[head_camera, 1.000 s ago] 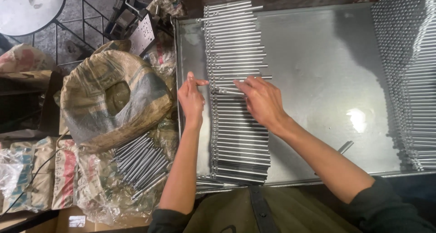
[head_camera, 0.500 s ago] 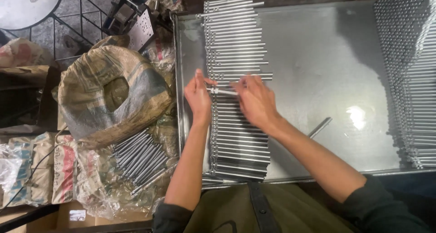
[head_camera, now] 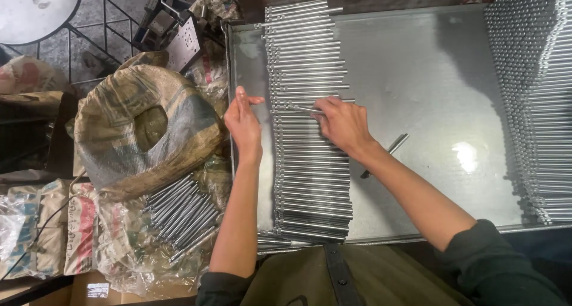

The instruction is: Organizing and aligning metal rods into neat rows within a metal tray.

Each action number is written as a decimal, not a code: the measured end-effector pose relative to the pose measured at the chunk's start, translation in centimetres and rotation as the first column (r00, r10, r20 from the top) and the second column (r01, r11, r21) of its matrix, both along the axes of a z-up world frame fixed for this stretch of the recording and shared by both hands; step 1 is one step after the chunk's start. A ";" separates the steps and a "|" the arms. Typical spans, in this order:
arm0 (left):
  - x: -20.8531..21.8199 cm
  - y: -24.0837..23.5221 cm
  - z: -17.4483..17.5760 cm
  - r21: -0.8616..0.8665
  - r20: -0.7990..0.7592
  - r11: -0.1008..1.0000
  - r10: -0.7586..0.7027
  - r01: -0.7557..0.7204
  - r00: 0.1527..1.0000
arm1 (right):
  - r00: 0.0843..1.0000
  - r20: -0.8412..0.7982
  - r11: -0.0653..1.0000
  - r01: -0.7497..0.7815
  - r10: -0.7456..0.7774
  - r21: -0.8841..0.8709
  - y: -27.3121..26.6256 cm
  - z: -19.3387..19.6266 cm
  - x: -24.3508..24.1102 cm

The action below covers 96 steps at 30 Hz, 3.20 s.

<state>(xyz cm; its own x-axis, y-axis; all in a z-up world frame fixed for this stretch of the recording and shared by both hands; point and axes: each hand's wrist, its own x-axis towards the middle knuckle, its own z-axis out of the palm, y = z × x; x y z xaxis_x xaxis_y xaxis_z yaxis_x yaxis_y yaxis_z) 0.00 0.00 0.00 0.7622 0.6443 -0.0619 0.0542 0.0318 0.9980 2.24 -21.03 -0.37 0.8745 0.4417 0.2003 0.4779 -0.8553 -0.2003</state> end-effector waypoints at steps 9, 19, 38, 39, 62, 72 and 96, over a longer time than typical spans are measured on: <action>-1.5 -2.1 0.7 -0.379 0.025 0.898 -0.230 0.222 0.973 | 0.862 -0.479 0.923 0.036 0.165 0.382 2.1 4.8 -2.1; 0.0 -0.1 -2.8 -0.234 0.018 0.972 -0.011 0.015 1.000 | 0.969 0.144 0.967 -0.219 0.200 0.132 0.6 -1.1 -1.2; -3.2 -1.9 0.9 -0.272 0.001 0.941 -0.208 0.201 0.978 | 0.988 -0.149 0.997 -0.013 0.024 0.073 -18.5 -8.3 -4.4; -3.9 -1.9 0.4 -0.223 -0.021 0.953 -0.216 0.206 0.976 | 0.968 -0.240 0.946 0.146 -0.077 0.288 -18.3 -7.6 -6.4; -4.3 -3.2 1.5 -0.458 0.015 0.868 -0.209 0.193 0.978 | 0.862 -0.484 0.900 0.083 0.151 0.427 -0.6 4.3 -5.1; -5.2 -5.1 1.6 -0.229 -0.125 0.960 -0.192 0.160 0.973 | 0.933 -0.361 0.981 0.084 -0.015 0.175 0.5 2.3 -5.7; 1.9 -1.0 -1.5 -0.178 0.169 0.891 -0.390 0.417 0.905 | 0.988 0.043 0.988 -0.151 0.151 0.014 -1.1 -3.0 2.1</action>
<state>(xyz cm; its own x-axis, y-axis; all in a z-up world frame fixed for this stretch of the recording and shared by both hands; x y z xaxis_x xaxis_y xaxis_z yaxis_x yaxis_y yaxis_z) 1.94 -0.96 -1.46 0.9639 0.2623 -0.0461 -0.0185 0.2386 0.9709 4.36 -22.09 -3.40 0.7888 0.5643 0.2439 0.6095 -0.7694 -0.1912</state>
